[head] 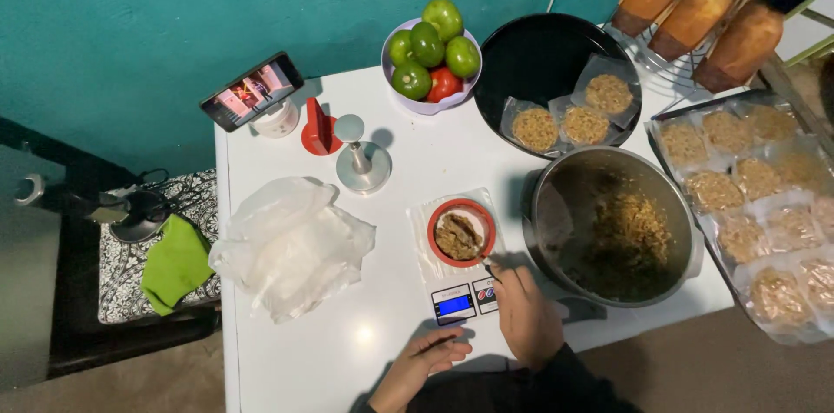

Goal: Portioning a food mixture into plastic bags using a spoon, a scale, and a ring mold.

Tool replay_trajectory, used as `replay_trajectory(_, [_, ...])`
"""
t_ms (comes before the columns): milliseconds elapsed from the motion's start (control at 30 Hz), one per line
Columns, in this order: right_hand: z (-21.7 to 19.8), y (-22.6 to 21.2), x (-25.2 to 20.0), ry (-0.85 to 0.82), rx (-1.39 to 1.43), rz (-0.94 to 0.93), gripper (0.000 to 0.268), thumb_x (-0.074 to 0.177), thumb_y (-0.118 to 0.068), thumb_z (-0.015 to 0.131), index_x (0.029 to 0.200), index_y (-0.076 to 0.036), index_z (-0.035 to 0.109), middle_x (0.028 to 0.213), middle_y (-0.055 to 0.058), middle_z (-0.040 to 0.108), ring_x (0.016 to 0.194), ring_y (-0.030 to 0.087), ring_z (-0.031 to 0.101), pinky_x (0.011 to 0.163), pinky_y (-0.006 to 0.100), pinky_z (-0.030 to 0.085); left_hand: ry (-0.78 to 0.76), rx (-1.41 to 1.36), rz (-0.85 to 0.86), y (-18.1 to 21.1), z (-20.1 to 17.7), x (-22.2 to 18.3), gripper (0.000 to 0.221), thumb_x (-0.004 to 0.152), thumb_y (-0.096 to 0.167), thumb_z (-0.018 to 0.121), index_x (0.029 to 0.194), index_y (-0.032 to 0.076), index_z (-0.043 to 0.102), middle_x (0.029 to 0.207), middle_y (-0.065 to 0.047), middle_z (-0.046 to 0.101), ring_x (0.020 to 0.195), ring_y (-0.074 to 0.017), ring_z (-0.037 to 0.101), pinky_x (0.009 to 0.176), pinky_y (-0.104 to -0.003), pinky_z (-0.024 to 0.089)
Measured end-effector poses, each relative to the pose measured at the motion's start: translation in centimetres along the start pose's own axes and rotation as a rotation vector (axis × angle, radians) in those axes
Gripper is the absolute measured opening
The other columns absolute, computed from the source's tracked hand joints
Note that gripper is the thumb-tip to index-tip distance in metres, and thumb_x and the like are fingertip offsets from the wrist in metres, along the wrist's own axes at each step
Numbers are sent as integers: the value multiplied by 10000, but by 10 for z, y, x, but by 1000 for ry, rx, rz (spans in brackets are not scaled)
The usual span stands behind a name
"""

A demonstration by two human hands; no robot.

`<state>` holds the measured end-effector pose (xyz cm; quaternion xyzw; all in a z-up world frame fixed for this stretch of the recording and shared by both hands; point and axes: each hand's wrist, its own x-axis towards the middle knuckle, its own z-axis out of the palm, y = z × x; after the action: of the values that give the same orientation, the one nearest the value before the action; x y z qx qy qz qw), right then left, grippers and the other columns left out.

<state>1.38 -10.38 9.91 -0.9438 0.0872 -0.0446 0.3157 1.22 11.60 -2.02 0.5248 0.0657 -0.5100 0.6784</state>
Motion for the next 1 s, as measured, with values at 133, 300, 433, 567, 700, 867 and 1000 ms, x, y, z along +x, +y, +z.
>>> replay_trajectory(133, [-17, 14, 1, 97, 80, -6, 226, 979, -172, 598, 1178, -83, 655, 973, 140, 666, 856, 342, 685, 713, 420, 517, 6, 35, -13, -11, 6, 7, 463, 989, 256, 539, 1420, 99, 607, 1214, -44, 778, 1117, -117, 710, 977, -261, 510])
replay_trajectory(300, [-76, 75, 9, 253, 489, 159, 189, 951, -142, 680, 1108, -41, 710, 890, 177, 693, 789, 350, 617, 715, 355, 515, 47, 21, -61, 2, 32, 15, 453, 998, 281, 544, 1409, 105, 614, 1208, -40, 784, 1119, -104, 717, 981, -258, 518])
replay_trajectory(433, [-145, 122, 30, 191, 61, 14, 227, 900, -228, 716, 1066, -77, 753, 885, 103, 726, 810, 304, 692, 731, 377, 533, 41, 44, 16, -9, 55, 40, 452, 980, 262, 573, 1402, 108, 627, 1199, -51, 783, 1095, -116, 704, 940, -262, 501])
replay_trajectory(567, [-157, 163, 45, -47, -475, -79, 234, 855, -245, 677, 1037, -256, 824, 873, -7, 737, 854, 232, 696, 853, 473, 444, 75, -24, -43, -4, 91, 58, 460, 977, 255, 585, 1407, 96, 624, 1204, -63, 790, 1095, -115, 702, 925, -240, 487])
replay_trajectory(700, [-152, 228, 48, -264, -580, -505, 345, 777, -154, 623, 1068, -238, 787, 975, 16, 683, 1006, 217, 646, 867, 388, 439, 79, -50, 15, -28, 109, 81, 474, 982, 248, 573, 1423, 74, 590, 1218, -69, 784, 1112, -103, 703, 925, -232, 486])
replay_trajectory(867, [-193, 224, 78, -428, -625, -753, 267, 773, -166, 620, 983, -196, 782, 1061, 11, 689, 1017, 183, 613, 858, 390, 406, 112, -189, 95, -61, 125, 114, 472, 984, 163, 563, 1437, 28, 557, 1201, -108, 768, 1061, -125, 703, 834, -233, 482])
replay_trajectory(1000, [-161, 210, 102, -337, -557, -816, 279, 806, -159, 628, 1043, -161, 775, 1012, 22, 686, 1021, 178, 609, 896, 375, 414, 195, -321, 96, -72, 154, 134, 465, 982, 128, 566, 1422, -21, 569, 1179, -148, 775, 1012, -148, 704, 807, -252, 490])
